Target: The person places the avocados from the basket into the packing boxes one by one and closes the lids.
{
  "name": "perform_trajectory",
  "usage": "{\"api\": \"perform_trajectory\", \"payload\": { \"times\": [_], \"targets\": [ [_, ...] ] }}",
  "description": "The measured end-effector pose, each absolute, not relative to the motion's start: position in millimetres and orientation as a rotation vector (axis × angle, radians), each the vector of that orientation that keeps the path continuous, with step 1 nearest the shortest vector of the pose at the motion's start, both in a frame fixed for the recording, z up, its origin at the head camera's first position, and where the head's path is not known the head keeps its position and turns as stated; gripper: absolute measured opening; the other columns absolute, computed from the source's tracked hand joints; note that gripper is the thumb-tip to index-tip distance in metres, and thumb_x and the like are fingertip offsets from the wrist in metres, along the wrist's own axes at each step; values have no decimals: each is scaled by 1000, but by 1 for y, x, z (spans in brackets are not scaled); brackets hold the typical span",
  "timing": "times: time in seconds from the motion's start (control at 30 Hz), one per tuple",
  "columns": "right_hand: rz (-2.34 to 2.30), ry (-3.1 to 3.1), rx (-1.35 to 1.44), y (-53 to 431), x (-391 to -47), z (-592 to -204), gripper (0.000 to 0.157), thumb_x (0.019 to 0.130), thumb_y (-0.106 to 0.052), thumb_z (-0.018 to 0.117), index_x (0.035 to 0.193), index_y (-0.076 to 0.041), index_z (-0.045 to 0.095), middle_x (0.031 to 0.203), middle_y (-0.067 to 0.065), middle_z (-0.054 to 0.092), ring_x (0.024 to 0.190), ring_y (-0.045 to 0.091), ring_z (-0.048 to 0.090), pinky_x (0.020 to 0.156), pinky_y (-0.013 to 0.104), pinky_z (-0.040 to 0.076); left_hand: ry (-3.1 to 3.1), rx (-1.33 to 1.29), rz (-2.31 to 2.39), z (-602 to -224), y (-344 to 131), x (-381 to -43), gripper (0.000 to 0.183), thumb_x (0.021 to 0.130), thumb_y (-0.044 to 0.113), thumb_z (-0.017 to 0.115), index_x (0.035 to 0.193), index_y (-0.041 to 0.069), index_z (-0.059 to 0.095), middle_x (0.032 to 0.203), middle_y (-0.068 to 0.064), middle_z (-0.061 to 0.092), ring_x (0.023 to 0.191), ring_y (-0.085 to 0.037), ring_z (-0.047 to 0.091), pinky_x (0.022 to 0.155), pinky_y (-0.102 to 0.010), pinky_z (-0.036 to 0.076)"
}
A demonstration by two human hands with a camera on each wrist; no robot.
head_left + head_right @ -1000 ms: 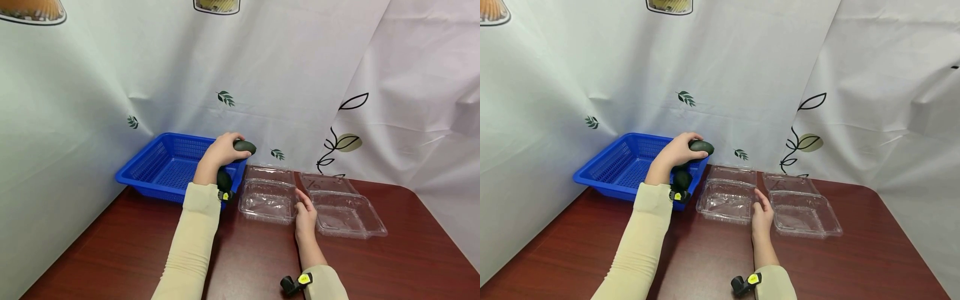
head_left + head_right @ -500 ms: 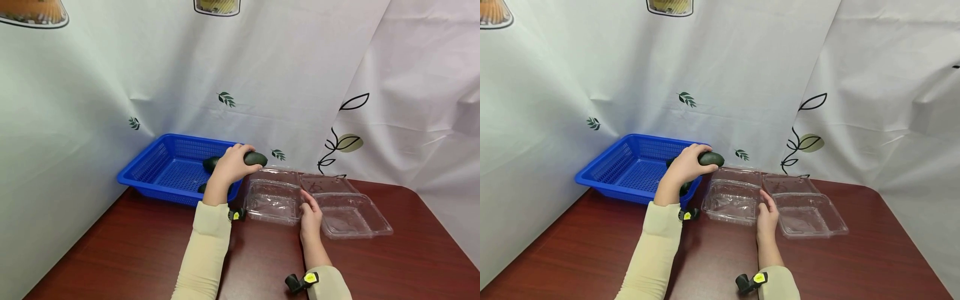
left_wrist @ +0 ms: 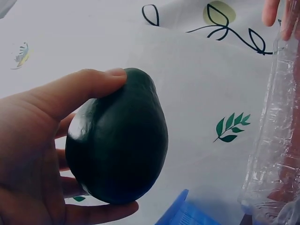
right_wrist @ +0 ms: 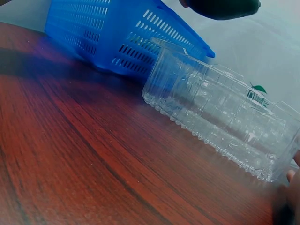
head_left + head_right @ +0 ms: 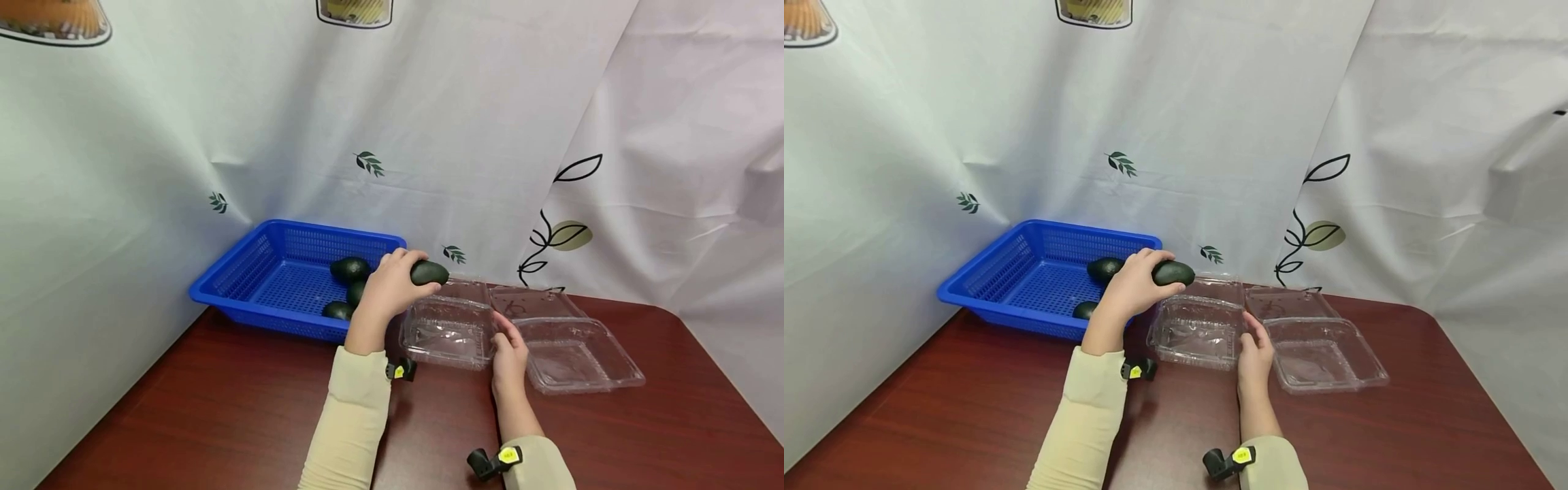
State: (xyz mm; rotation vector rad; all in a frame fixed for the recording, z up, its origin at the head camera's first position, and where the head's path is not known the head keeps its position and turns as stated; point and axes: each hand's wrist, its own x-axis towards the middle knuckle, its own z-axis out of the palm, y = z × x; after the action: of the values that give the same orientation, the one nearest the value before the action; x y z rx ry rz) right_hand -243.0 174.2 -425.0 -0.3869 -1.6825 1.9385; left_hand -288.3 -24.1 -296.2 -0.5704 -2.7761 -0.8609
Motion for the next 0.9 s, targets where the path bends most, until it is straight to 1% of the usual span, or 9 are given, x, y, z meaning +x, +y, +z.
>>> {"api": "perform_trajectory", "payload": {
  "times": [0.13,0.3,0.43,0.5,0.63,0.73,0.9],
  "targets": [
    [1946,-1642,-378,174,-243,-426,46,79,11,40,121,6,58,117,0,60,110,9,45,82,16,34,-2780,-568,-842,-302,-21,-289,56,81,49,66,129,24,53,119,-3,50,101,-23,44,71,-41,47],
    [1951,-1619,-386,174,-243,-426,45,80,10,41,120,6,58,115,-1,61,109,10,46,80,16,35,-2823,-586,-774,-311,-16,-293,56,80,50,66,128,23,54,115,-3,51,96,-22,45,70,-38,47],
    [1962,-1602,-386,173,-243,-427,45,79,11,40,120,5,59,115,1,61,108,10,47,80,16,36,-2854,-602,-719,-315,-11,-294,57,79,52,66,127,23,54,111,-3,52,91,-20,46,68,-36,46],
    [1966,-1602,-392,173,-243,-427,45,80,10,41,119,3,61,117,4,61,108,10,48,79,16,36,-2864,-611,-697,-316,-9,-293,57,79,53,66,127,24,55,112,-3,52,91,-20,46,68,-36,46],
    [1971,-1608,-388,173,-243,-426,44,81,10,40,119,2,61,121,10,58,109,11,48,79,17,37,-2879,-633,-663,-317,-5,-292,57,78,53,67,128,26,56,116,-3,53,95,-20,49,73,-37,46],
    [1972,-1612,-387,173,-243,-424,44,82,10,40,120,3,59,123,11,56,110,11,46,79,17,36,-2902,-654,-643,-319,-1,-293,59,78,53,67,130,27,54,118,-3,52,98,-21,49,75,-38,46],
    [1970,-1613,-386,173,-245,-423,45,81,9,40,120,1,60,123,10,56,108,11,44,77,17,35,-2949,-707,-614,-324,7,-296,59,78,54,66,129,27,55,126,-4,51,106,-23,50,79,-39,46]
  ]
}}
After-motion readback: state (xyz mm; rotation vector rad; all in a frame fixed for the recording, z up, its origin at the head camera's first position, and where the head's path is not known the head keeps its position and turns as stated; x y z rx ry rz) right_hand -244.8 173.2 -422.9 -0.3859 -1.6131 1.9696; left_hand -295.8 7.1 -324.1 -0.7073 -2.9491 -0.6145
